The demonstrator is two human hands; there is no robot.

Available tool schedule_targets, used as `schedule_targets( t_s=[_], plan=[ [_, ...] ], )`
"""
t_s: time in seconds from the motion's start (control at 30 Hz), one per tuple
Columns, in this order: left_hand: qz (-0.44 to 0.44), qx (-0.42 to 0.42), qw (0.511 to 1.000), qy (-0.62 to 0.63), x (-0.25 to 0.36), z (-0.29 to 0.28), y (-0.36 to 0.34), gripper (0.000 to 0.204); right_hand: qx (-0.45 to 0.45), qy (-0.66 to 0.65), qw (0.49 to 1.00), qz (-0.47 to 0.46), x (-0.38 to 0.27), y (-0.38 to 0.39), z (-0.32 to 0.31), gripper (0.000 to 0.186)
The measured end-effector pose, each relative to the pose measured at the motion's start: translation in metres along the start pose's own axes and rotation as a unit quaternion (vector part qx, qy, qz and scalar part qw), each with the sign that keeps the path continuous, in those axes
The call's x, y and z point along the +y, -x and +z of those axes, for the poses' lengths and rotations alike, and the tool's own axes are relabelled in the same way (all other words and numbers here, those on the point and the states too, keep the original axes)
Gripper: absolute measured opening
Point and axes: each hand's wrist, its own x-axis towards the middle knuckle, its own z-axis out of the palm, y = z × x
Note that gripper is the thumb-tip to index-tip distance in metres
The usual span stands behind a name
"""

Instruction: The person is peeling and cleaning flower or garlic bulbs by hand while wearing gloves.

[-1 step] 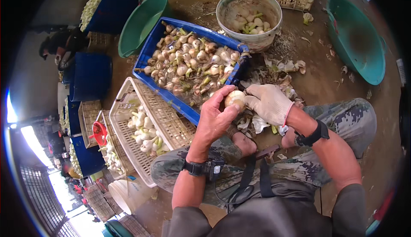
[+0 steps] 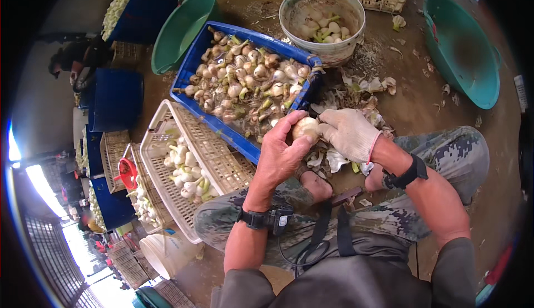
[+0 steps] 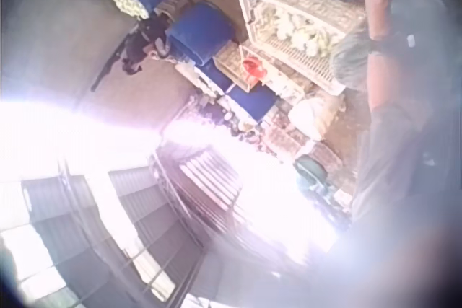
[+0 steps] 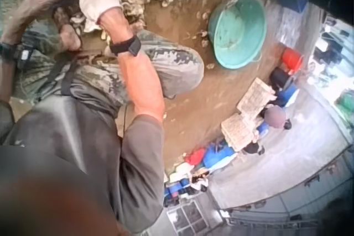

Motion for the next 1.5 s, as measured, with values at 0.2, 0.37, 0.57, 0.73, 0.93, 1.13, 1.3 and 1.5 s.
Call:
schedule_targets(
  t_s=[0.2, 0.37, 0.57, 0.73, 0.93, 1.13, 1.3, 1.5],
  plan=[
    [0.063, 0.027, 0.996, -0.05, -0.012, 0.012, 0.0, 0.047, 0.032, 0.025, 0.999, 0.026, 0.001, 0.002, 0.007, 0.016],
    [0.109, 0.044, 0.992, -0.052, -0.022, 0.016, 0.001, 0.049, 0.089, 0.054, 0.995, -0.003, 0.0, 0.004, 0.012, 0.012],
    [0.121, 0.035, 0.992, -0.02, -0.022, 0.018, 0.002, 0.049, 0.105, 0.023, 0.993, 0.042, 0.005, 0.002, 0.013, 0.012],
    [0.067, 0.038, 0.993, 0.09, -0.017, 0.017, -0.002, 0.049, 0.087, -0.099, 0.991, 0.037, -0.006, 0.005, -0.003, 0.013],
    [0.207, 0.081, 0.961, -0.165, -0.017, 0.023, -0.003, 0.045, 0.109, 0.057, 0.992, -0.029, 0.01, 0.005, 0.006, 0.014],
    [0.045, 0.032, 0.95, 0.306, -0.014, 0.024, -0.001, 0.048, 0.108, -0.268, 0.947, 0.141, -0.002, -0.004, -0.005, 0.019],
    [0.01, -0.007, 0.911, 0.413, -0.021, 0.023, -0.009, 0.049, 0.071, -0.346, 0.932, 0.076, -0.019, 0.005, -0.012, 0.015],
    [-0.084, -0.018, 0.881, 0.466, -0.03, 0.022, -0.01, 0.04, 0.038, -0.334, 0.941, -0.043, -0.018, 0.011, -0.016, 0.013]
  ],
)
